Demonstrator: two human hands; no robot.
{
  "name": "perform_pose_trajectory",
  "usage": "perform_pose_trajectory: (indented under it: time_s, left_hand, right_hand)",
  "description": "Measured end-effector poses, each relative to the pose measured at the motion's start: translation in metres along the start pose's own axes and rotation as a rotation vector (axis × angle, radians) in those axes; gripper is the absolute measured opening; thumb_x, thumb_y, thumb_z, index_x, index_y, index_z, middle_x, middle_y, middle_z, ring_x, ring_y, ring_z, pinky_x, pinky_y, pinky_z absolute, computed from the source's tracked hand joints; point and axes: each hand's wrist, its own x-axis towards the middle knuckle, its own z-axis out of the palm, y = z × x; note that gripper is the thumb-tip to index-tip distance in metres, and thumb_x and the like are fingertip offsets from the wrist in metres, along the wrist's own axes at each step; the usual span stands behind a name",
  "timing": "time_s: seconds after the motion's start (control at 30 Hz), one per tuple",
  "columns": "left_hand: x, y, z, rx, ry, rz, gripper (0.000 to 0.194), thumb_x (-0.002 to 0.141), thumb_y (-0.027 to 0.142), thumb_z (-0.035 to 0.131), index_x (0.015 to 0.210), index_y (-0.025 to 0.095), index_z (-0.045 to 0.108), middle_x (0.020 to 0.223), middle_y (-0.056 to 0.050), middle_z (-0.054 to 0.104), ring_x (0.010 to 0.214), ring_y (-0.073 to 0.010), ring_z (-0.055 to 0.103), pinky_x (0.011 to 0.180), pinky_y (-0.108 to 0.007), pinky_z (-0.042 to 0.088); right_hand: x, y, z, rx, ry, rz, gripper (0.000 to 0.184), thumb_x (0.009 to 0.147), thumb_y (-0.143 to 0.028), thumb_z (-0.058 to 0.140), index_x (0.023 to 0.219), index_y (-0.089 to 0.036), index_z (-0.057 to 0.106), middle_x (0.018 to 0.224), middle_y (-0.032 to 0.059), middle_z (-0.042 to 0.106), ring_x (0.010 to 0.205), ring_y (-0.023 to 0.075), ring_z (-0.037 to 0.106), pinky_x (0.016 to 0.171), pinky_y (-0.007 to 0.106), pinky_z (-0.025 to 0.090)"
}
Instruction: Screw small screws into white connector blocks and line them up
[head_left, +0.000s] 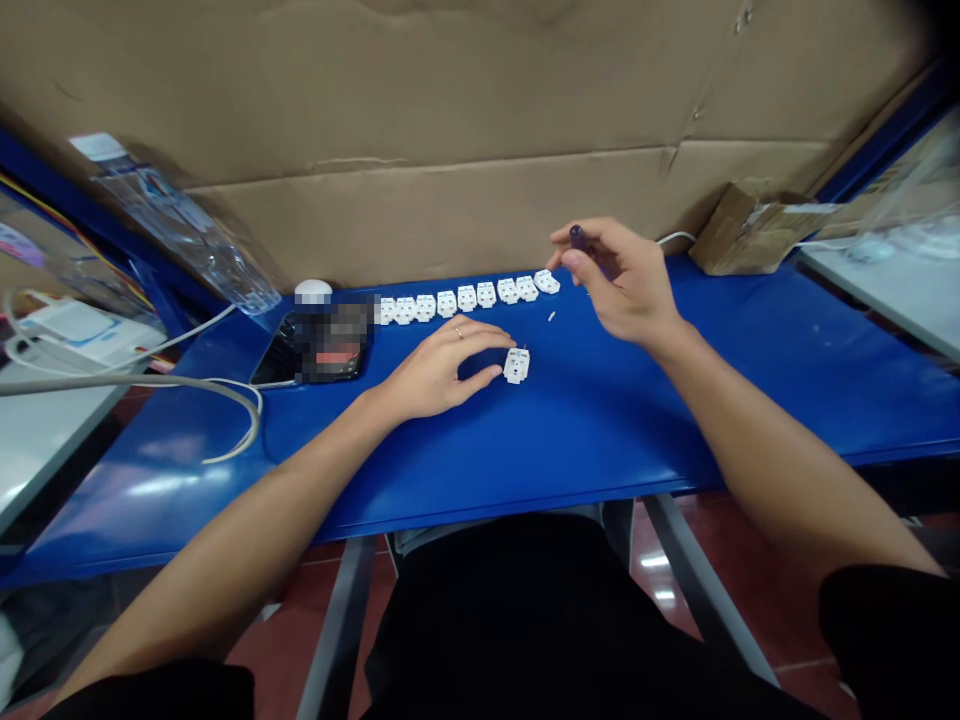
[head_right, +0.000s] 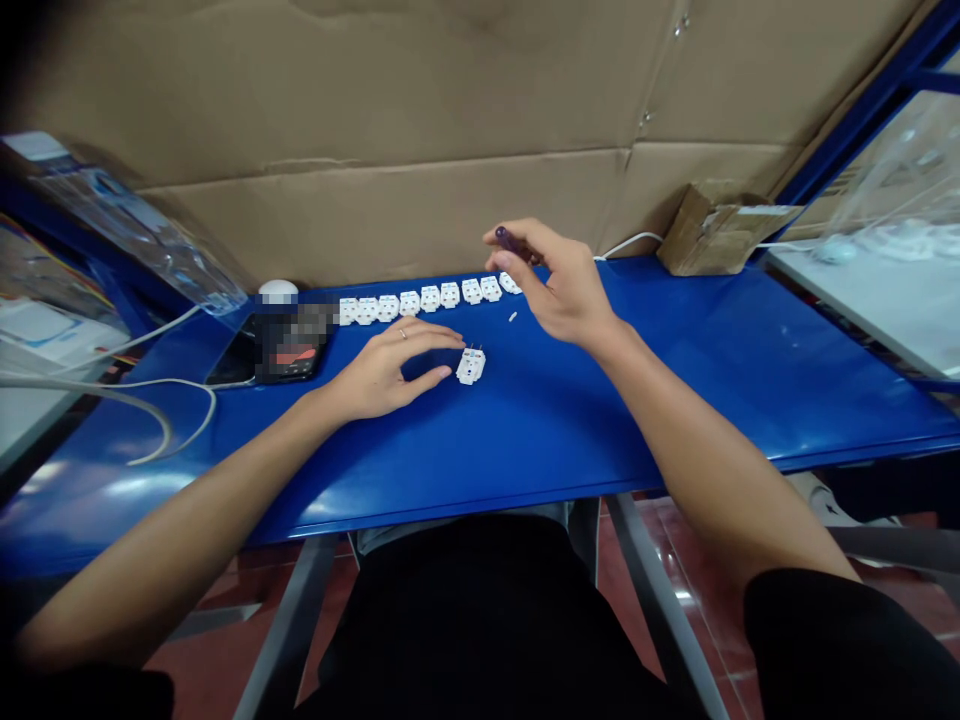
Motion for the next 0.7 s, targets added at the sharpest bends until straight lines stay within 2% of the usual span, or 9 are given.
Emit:
perform_pose_trajectory:
  time_s: [0.07,0.13,0.23,0.33,0.43,0.6,0.7]
  left_hand:
    - [-0.001,-0.002,0.000,0.023,-0.072,0.015,0.036,0.116,0.032,0.064,0.151,0.027,0.072,0.158,-0.009,0.071,0.139,-0.0297,0.067,0.121,-0.055,0.054]
    - [-0.001,-0.005,0.000,0.048,-0.119,0.030,0.036,0.115,0.031,0.064,0.150,0.027,0.073,0.161,-0.007,0.070,0.139,-0.0312,0.064,0.120,-0.055,0.055]
    - [-0.001,-0.007,0.000,0.071,-0.154,0.061,0.034,0.115,0.031,0.064,0.146,0.025,0.077,0.154,-0.006,0.075,0.137,-0.0325,0.064,0.118,-0.054,0.057]
    - [0.001,-0.005,0.000,0.076,-0.161,0.074,0.034,0.116,0.031,0.064,0.146,0.026,0.077,0.147,-0.007,0.079,0.135,-0.0322,0.065,0.115,-0.053,0.058]
    - [0.003,-0.003,-0.001,0.090,-0.144,0.076,0.030,0.115,0.031,0.065,0.141,0.026,0.079,0.142,-0.008,0.080,0.132,-0.0314,0.066,0.112,-0.051,0.058]
    - [0.003,-0.002,-0.001,0.116,-0.135,0.071,0.019,0.113,0.030,0.068,0.123,0.022,0.083,0.142,-0.010,0.078,0.131,-0.0319,0.066,0.111,-0.051,0.057]
    - [0.002,-0.003,0.000,0.106,-0.135,0.063,0.019,0.113,0.029,0.069,0.123,0.022,0.083,0.141,-0.011,0.078,0.131,-0.0312,0.067,0.112,-0.050,0.057]
  right_hand:
    - [0.000,0.014,-0.008,-0.162,-0.114,-0.011,0.030,0.115,-0.050,0.061,0.130,-0.028,0.075,0.117,0.0073,0.083,0.104,0.0272,0.079,0.100,0.049,0.065]
    - [-0.001,0.028,-0.014,-0.321,-0.278,-0.019,0.027,0.114,-0.041,0.059,0.128,-0.025,0.076,0.122,0.0111,0.083,0.111,0.0311,0.078,0.103,0.052,0.062]
    - [-0.004,0.047,-0.017,-0.508,-0.471,0.010,0.025,0.111,-0.034,0.057,0.120,-0.021,0.076,0.119,0.0151,0.081,0.112,0.0344,0.077,0.102,0.052,0.060]
    - [-0.005,0.060,-0.015,-0.594,-0.610,0.051,0.024,0.108,-0.031,0.059,0.116,-0.018,0.077,0.118,0.0171,0.081,0.112,0.0355,0.076,0.101,0.051,0.059]
    - [-0.006,0.064,-0.011,-0.596,-0.690,0.061,0.024,0.107,-0.031,0.060,0.116,-0.018,0.078,0.120,0.0179,0.081,0.113,0.0353,0.076,0.102,0.051,0.059]
    - [-0.008,0.065,-0.006,-0.598,-0.746,0.060,0.028,0.110,-0.032,0.053,0.114,-0.018,0.077,0.123,0.0194,0.080,0.113,0.0359,0.076,0.102,0.051,0.059]
    - [-0.009,0.061,-0.003,-0.581,-0.756,0.063,0.028,0.111,-0.034,0.051,0.113,-0.019,0.074,0.123,0.0191,0.080,0.110,0.0347,0.075,0.098,0.050,0.059]
